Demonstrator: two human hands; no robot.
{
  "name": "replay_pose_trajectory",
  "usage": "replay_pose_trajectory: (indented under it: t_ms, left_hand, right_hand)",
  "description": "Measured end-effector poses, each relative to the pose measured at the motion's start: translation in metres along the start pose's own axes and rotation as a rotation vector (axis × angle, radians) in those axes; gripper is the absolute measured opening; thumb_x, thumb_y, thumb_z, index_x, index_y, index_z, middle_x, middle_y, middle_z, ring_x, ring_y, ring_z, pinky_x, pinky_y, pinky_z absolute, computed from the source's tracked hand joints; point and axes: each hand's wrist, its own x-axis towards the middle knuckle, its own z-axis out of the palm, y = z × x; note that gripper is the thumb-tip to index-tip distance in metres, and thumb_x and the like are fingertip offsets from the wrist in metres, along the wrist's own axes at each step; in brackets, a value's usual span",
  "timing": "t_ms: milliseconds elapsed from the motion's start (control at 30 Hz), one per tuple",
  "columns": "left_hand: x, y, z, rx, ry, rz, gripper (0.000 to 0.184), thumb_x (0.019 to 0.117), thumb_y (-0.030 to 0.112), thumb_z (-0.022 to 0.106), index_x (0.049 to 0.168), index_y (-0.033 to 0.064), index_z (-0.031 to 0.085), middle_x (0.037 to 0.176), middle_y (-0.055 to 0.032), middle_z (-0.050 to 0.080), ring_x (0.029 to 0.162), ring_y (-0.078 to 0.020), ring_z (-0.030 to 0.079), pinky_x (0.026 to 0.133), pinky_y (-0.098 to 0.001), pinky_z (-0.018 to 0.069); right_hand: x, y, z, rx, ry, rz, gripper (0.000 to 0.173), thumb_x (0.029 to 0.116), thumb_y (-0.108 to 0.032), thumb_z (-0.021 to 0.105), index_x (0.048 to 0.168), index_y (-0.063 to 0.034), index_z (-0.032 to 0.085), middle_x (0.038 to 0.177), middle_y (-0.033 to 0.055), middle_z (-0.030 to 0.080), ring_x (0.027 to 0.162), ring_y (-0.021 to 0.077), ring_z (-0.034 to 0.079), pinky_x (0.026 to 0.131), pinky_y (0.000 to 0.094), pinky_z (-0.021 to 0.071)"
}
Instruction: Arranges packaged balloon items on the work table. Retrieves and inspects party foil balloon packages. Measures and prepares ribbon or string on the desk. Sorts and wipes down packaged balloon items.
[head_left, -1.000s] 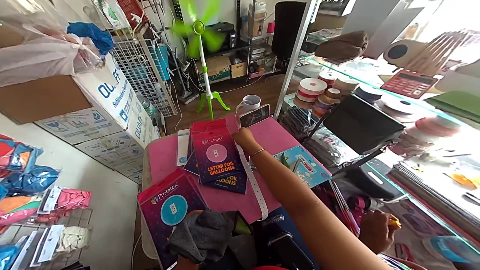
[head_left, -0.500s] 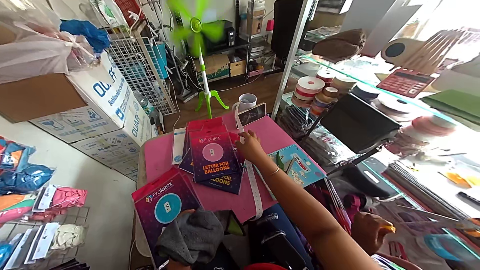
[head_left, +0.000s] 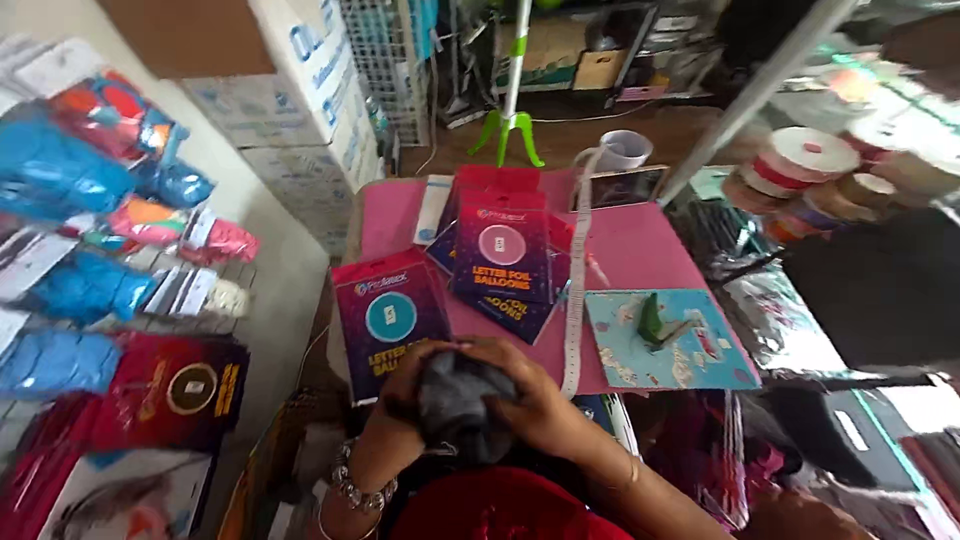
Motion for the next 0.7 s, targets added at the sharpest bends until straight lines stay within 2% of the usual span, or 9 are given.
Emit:
replay_pose_trajectory:
  t_ms: [67, 133, 200, 267, 333, 400, 467, 567, 700]
  left_hand:
    - [-0.003, -0.008, -0.012, 0.442, 0.108, -0.088, 0.042, 0.0947, 0.016, 0.066, 0.132, -0.0020, 0.059, 0.125, -0.0133, 0.066, 0.114, -0.0176, 0.065, 0.099, -0.0356, 0.0548]
    - [-0.016, -0.027, -0.030, 0.741, 0.211, -0.259, 0.050, 0.0941, 0.023, 0.068, 0.135, -0.0038, 0.059, 0.136, -0.0279, 0.059, 0.128, -0.0447, 0.056, 0.104, -0.0631, 0.0458]
    - [-0.031, -0.045, -0.046, 0.847, 0.307, -0.458, 0.072, 0.0914, 0.039, 0.071, 0.144, -0.0062, 0.051, 0.147, -0.0362, 0.046, 0.136, -0.0575, 0.043, 0.105, -0.0752, 0.0355]
    - [-0.041, -0.057, -0.054, 0.822, 0.334, -0.588, 0.088, 0.0896, 0.052, 0.070, 0.150, -0.0057, 0.043, 0.154, -0.0353, 0.038, 0.139, -0.0569, 0.039, 0.106, -0.0747, 0.0340]
    - [-0.048, -0.066, -0.053, 0.734, 0.327, -0.617, 0.091, 0.0914, 0.054, 0.066, 0.155, -0.0029, 0.036, 0.160, -0.0324, 0.030, 0.141, -0.0526, 0.039, 0.108, -0.0703, 0.0366]
    - [-0.053, -0.073, -0.050, 0.684, 0.309, -0.581, 0.083, 0.0930, 0.039, 0.066, 0.158, -0.0006, 0.033, 0.163, -0.0325, 0.023, 0.144, -0.0518, 0.036, 0.109, -0.0668, 0.0385]
    - [-0.055, -0.080, -0.047, 0.654, 0.341, -0.484, 0.074, 0.0841, 0.009, 0.071, 0.151, -0.0056, 0.042, 0.161, -0.0372, 0.022, 0.144, -0.0546, 0.035, 0.110, -0.0652, 0.0395]
    - [-0.060, -0.089, -0.049, 0.586, 0.380, -0.434, 0.069, 0.0820, 0.009, 0.072, 0.143, -0.0121, 0.047, 0.159, -0.0390, 0.023, 0.146, -0.0512, 0.032, 0.116, -0.0586, 0.0350]
    - [-0.062, -0.093, -0.051, 0.519, 0.359, -0.454, 0.083, 0.0901, 0.049, 0.064, 0.151, -0.0036, 0.043, 0.164, -0.0332, 0.018, 0.151, -0.0459, 0.026, 0.120, -0.0571, 0.0296]
  right_hand:
    - [0.004, 0.000, -0.016, -0.063, 0.099, 0.038, 0.044, 0.0943, -0.006, 0.066, 0.137, -0.0017, 0.058, 0.141, 0.0095, 0.060, 0.133, 0.0147, 0.055, 0.114, 0.0364, 0.0469]
    - [0.011, -0.004, -0.031, -0.088, 0.214, 0.063, 0.043, 0.0961, -0.008, 0.063, 0.137, 0.0044, 0.054, 0.137, 0.0083, 0.062, 0.126, 0.0090, 0.059, 0.109, 0.0306, 0.0503]
    - [0.022, -0.010, -0.034, -0.067, 0.299, 0.101, 0.046, 0.0970, -0.009, 0.060, 0.138, 0.0075, 0.050, 0.132, 0.0078, 0.063, 0.117, 0.0058, 0.063, 0.102, 0.0254, 0.0540]
    - [0.036, -0.014, -0.023, -0.126, 0.319, 0.150, 0.054, 0.0981, -0.015, 0.061, 0.144, 0.0061, 0.043, 0.133, 0.0100, 0.062, 0.116, 0.0068, 0.063, 0.099, 0.0260, 0.0552]
    - [0.051, -0.011, 0.000, -0.335, 0.187, 0.282, 0.073, 0.0990, -0.032, 0.062, 0.156, -0.0001, 0.031, 0.153, 0.0174, 0.047, 0.136, 0.0190, 0.052, 0.110, 0.0388, 0.0485]
    - [0.064, 0.004, 0.034, -0.596, -0.072, 0.368, 0.081, 0.0982, -0.054, 0.058, 0.161, -0.0092, 0.032, 0.167, 0.0242, 0.022, 0.152, 0.0419, 0.028, 0.118, 0.0626, 0.0323]
    - [0.073, 0.030, 0.068, -0.743, -0.323, 0.317, 0.070, 0.0997, -0.061, 0.050, 0.160, -0.0251, 0.040, 0.169, 0.0200, 0.021, 0.154, 0.0511, 0.016, 0.117, 0.0770, 0.0143]
    - [0.097, 0.066, 0.097, -0.764, -0.618, 0.199, 0.056, 0.1062, -0.051, 0.043, 0.160, -0.0360, 0.036, 0.170, 0.0086, 0.023, 0.156, 0.0438, 0.013, 0.119, 0.0739, 0.0074]
    - [0.152, 0.099, 0.107, -0.831, -0.543, 0.286, 0.052, 0.1095, -0.047, 0.036, 0.160, -0.0345, 0.037, 0.171, 0.0061, 0.021, 0.158, 0.0390, 0.009, 0.122, 0.0693, 0.0036]
